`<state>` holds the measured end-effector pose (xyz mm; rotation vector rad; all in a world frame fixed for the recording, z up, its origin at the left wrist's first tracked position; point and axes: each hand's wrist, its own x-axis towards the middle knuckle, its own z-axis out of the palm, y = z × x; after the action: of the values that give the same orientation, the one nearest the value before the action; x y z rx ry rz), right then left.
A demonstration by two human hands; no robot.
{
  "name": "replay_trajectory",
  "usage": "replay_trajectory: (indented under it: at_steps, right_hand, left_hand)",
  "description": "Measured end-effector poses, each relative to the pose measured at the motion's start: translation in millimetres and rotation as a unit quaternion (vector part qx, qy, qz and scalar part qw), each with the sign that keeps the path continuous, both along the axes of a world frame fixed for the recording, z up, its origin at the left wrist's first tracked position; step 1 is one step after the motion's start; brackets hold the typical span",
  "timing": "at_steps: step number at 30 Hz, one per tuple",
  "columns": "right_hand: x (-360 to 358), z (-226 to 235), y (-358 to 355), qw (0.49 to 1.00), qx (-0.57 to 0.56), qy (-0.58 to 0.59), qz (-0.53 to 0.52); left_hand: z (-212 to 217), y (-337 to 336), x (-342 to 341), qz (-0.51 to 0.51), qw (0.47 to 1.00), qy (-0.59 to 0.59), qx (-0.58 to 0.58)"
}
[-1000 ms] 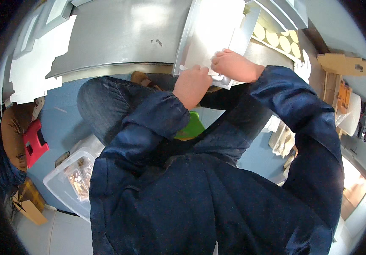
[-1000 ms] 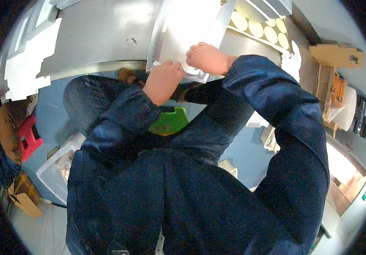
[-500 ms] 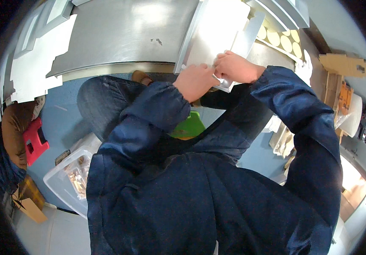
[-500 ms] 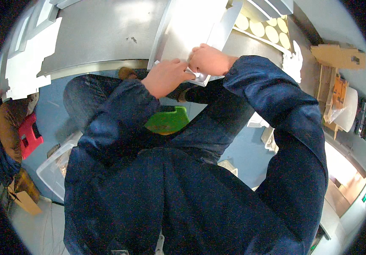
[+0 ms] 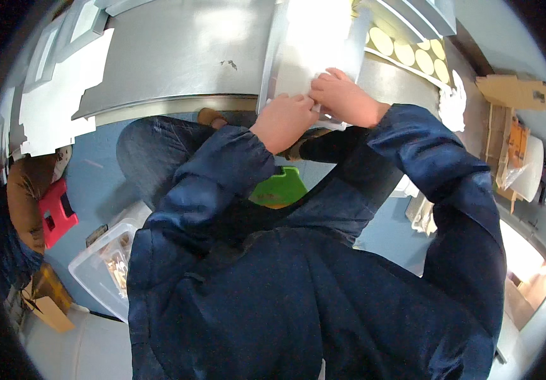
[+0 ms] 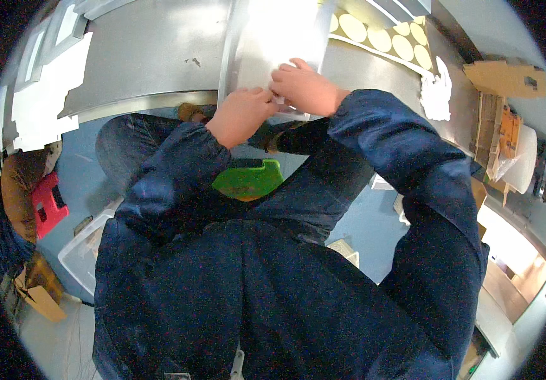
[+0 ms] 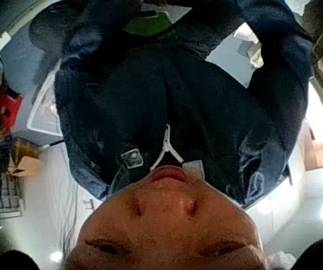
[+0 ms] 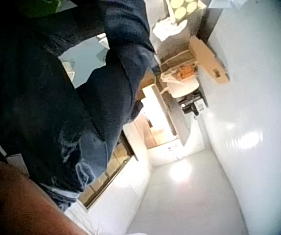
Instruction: The person folds flat cardboard cutouts into rectangular boxes, pressing the edges to secure them, and sets the finished boxes aside.
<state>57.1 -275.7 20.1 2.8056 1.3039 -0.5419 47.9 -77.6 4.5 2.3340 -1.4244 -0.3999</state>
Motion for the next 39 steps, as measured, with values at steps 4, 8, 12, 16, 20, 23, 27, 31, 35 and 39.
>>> replay_trajectory:
  at_steps: [4, 8, 12, 16, 20, 23, 27, 31, 35, 39]
  right_hand:
    - [-7.1, 2.0, -5.4, 0.989, 0.053, -0.071, -0.121]
    - [-10.2, 3.7, 13.5, 0.982, 0.092, -0.106, -0.128]
    - [-17.1, -10.4, 37.5, 0.958, 0.155, -0.024, -0.242]
    - [-16.6, -14.4, 61.0, 0.925, 0.183, 0.016, -0.331]
    - [-12.9, -2.3, 85.3, 0.803, 0.367, 0.047, -0.467]
    - [-20.3, 9.4, 107.3, 0.660, 0.536, 0.098, -0.517]
    - [-23.2, 38.5, 127.4, 0.625, 0.551, -0.016, -0.554]
    - [-18.4, 37.0, 126.6, 0.547, 0.617, 0.015, -0.566]
    - [-18.3, 35.2, 118.0, 0.490, 0.677, 0.074, -0.544]
    - [-25.4, 45.4, 115.3, 0.614, 0.579, 0.087, -0.529]
  left_hand:
    - [29.3, 21.2, -0.4, 0.139, 0.972, -0.042, -0.184]
    - [-18.0, 40.8, -30.5, 0.569, 0.695, 0.245, -0.365]
    - [-0.2, 7.2, -42.1, 0.586, 0.415, 0.593, -0.365]
    - [-40.4, -0.1, -42.5, 0.574, 0.368, 0.588, -0.434]
    - [-26.3, 12.0, -39.1, 0.605, 0.375, 0.522, -0.471]
    - [-15.7, 12.5, -37.5, 0.633, 0.381, 0.485, -0.468]
    - [1.0, 7.8, -43.4, 0.627, 0.397, 0.462, -0.485]
    - [-5.0, 5.3, -49.0, 0.610, 0.392, 0.466, -0.508]
    - [-6.2, 6.6, -55.9, 0.603, 0.409, 0.463, -0.505]
    - [-3.8, 8.6, -61.6, 0.599, 0.396, 0.472, -0.511]
